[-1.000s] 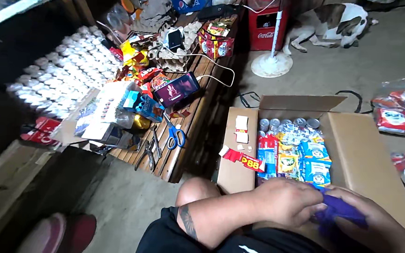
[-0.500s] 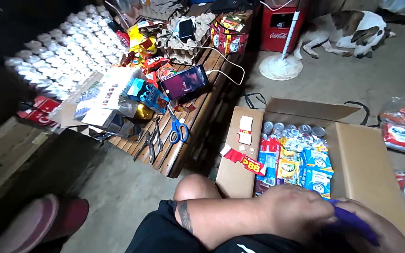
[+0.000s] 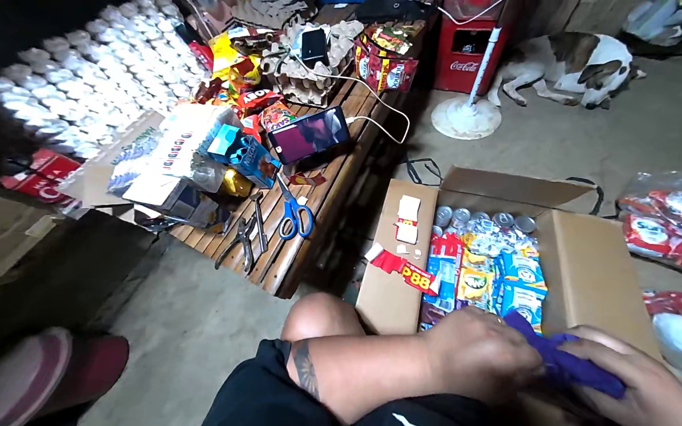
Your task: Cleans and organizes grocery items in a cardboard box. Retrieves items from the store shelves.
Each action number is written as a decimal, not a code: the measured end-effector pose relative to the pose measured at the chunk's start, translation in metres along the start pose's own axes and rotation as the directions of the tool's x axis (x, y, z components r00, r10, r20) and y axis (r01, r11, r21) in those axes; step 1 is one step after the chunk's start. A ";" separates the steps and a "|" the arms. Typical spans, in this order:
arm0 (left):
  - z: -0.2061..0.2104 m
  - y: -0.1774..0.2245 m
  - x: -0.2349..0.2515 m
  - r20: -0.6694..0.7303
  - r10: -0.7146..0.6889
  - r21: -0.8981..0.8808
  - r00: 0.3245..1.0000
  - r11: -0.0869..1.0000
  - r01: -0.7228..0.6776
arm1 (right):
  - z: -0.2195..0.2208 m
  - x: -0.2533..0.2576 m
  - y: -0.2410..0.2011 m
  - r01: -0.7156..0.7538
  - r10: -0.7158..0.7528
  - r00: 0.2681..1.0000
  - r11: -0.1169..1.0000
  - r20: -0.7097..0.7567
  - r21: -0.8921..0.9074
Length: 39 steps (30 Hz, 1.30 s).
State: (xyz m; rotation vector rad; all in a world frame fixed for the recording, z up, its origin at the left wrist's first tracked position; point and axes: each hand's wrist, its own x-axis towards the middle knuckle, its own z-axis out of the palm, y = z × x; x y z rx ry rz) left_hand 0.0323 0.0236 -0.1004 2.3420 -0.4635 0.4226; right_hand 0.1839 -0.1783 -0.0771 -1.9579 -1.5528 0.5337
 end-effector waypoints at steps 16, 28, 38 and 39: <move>-0.002 0.001 -0.015 0.059 -0.046 0.087 0.997 0.995 0.041 | 0.003 -0.013 0.063 -0.259 0.195 0.879 0.961 -0.434 -0.093; 0.018 -0.007 -0.015 0.134 -0.118 0.289 0.984 0.954 0.075 | 0.031 0.005 0.003 0.164 -0.173 0.984 0.975 -0.049 -0.147; 0.021 -0.011 -0.012 0.116 -0.138 0.300 0.984 0.949 0.097 | 0.005 0.006 0.021 -0.097 0.100 0.989 0.995 0.108 -0.030; 0.020 -0.011 -0.011 0.113 -0.133 0.297 0.985 0.950 0.094 | 0.002 0.005 0.023 -0.118 0.119 0.986 0.993 0.115 -0.022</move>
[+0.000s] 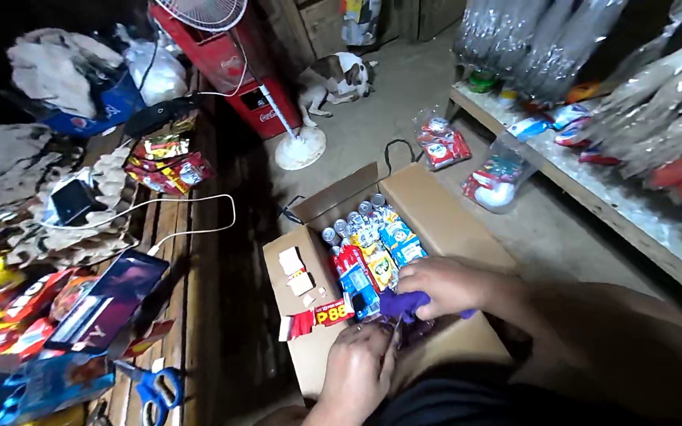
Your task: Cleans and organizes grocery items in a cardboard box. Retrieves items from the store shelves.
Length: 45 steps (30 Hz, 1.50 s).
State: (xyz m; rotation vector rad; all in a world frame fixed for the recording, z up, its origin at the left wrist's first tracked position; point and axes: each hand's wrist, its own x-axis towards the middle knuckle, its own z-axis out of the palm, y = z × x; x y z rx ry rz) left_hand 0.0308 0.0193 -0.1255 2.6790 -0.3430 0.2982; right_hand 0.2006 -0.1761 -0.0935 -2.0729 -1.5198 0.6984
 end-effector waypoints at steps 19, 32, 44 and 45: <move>-0.001 0.004 -0.006 -0.023 -0.006 -0.014 1.000 1.000 0.006 | 0.011 -0.009 -0.021 0.144 -0.159 0.965 0.986 -0.206 -0.086; -0.005 0.003 0.004 -0.094 -0.001 -0.183 0.996 0.983 -0.016 | 0.030 0.009 0.000 0.170 -0.223 0.938 0.963 -0.266 -0.208; -0.020 0.001 0.013 0.152 -0.093 -0.161 0.984 0.980 0.118 | 0.031 0.005 -0.003 0.179 -0.198 0.965 0.976 -0.170 -0.120; -0.018 0.001 0.012 0.135 -0.090 -0.160 0.987 0.981 0.112 | 0.037 0.006 -0.004 0.164 -0.191 0.963 0.975 -0.191 -0.148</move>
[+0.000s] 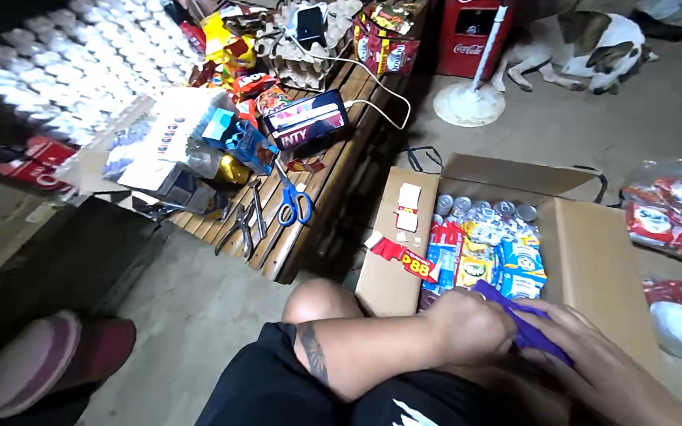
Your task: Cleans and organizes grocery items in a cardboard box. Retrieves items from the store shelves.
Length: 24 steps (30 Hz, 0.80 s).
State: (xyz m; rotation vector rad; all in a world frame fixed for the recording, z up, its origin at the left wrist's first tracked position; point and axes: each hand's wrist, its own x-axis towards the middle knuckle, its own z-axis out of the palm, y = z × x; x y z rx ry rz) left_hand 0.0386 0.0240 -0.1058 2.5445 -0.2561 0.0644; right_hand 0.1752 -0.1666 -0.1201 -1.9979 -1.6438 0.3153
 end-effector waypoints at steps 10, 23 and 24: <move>0.008 0.005 -0.008 -0.047 0.059 -0.023 0.997 0.998 -0.060 | 0.014 -0.008 0.015 0.001 -0.008 0.998 0.994 -0.061 -0.108; -0.002 0.007 -0.004 -0.005 0.063 0.002 0.998 0.998 -0.063 | 0.020 -0.004 0.035 -0.105 0.052 0.973 0.966 -0.224 -0.234; -0.001 0.007 -0.004 -0.007 0.071 0.013 0.997 0.997 -0.070 | 0.021 -0.004 0.037 -0.106 0.050 0.971 0.966 -0.233 -0.235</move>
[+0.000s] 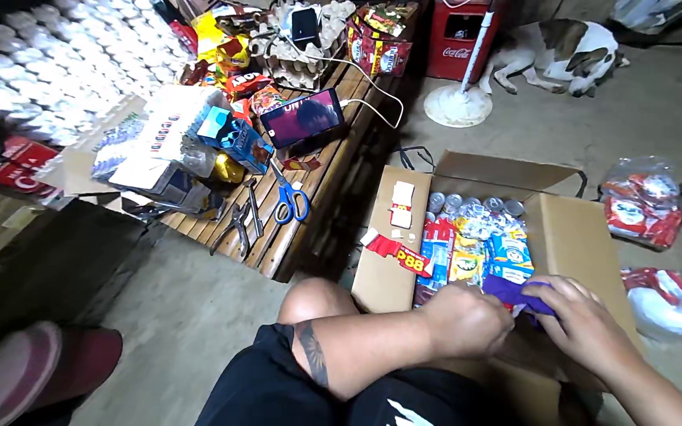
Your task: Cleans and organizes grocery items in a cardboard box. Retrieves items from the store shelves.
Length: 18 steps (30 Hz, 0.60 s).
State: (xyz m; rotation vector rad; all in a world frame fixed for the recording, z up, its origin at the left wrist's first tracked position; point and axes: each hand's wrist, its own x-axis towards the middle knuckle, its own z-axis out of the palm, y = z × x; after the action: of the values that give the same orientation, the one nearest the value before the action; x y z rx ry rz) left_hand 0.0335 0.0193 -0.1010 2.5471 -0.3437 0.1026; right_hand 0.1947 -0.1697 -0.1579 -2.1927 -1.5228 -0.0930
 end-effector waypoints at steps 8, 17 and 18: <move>0.008 0.002 -0.004 -0.033 0.038 -0.021 0.999 0.999 -0.039 | 0.000 0.002 0.005 -0.126 0.127 0.990 0.992 0.056 -0.022; 0.021 -0.011 -0.006 -0.065 0.035 0.032 0.997 0.999 -0.033 | -0.030 0.014 0.028 -0.556 0.532 0.822 0.827 0.204 0.085; 0.023 -0.011 -0.006 -0.056 0.035 0.047 0.998 0.998 -0.033 | -0.031 0.015 0.028 -0.533 0.510 0.839 0.840 0.191 0.098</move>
State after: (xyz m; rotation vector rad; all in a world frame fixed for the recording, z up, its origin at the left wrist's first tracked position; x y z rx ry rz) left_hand 0.0306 0.0174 -0.1266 2.5786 -0.3665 0.1977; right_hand 0.2315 -0.1774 -0.1351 -2.4533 -0.9080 0.3685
